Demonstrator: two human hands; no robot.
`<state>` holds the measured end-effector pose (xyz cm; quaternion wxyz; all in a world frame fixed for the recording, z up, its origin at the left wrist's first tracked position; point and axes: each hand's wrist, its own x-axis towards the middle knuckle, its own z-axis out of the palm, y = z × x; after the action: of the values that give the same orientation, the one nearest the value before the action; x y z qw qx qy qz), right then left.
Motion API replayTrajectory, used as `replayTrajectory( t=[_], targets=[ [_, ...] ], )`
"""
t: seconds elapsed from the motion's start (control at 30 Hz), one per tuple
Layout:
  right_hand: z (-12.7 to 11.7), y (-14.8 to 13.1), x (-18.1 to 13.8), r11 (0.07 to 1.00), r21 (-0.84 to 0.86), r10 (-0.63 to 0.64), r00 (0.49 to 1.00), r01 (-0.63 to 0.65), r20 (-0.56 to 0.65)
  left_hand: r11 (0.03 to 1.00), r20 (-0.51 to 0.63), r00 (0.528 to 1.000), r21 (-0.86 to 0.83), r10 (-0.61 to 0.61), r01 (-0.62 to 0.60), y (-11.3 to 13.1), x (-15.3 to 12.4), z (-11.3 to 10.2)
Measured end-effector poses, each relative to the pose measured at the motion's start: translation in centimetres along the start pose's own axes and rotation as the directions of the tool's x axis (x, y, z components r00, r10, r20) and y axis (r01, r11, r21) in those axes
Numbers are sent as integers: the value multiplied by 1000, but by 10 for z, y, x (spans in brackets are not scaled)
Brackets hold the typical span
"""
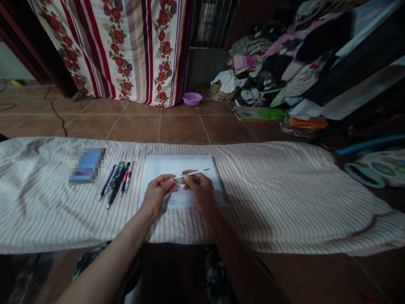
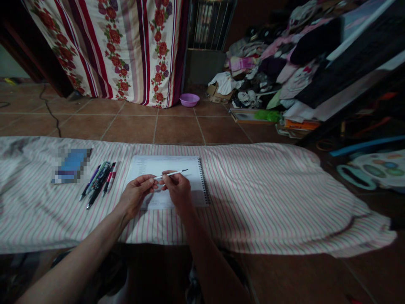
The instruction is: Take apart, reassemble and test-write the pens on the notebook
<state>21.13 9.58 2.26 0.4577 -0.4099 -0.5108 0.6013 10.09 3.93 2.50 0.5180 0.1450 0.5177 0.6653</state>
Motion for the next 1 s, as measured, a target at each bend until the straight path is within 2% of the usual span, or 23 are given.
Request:
replayTrajectory(
  t=[0.4, 0.73, 1.0],
  targets=[
    [0, -3, -2, 1000, 27, -4, 1000, 5, -13, 999, -5, 999, -5, 32, -32, 1, -1, 1],
    [4, -5, -5, 998, 32, 50, 997, -48, -54, 999, 4, 999, -8, 47, -47, 1, -2, 1],
    [3, -5, -4, 998, 20, 62, 997, -61, -55, 998, 46, 997, 3, 59, -59, 0, -1, 1]
  ],
)
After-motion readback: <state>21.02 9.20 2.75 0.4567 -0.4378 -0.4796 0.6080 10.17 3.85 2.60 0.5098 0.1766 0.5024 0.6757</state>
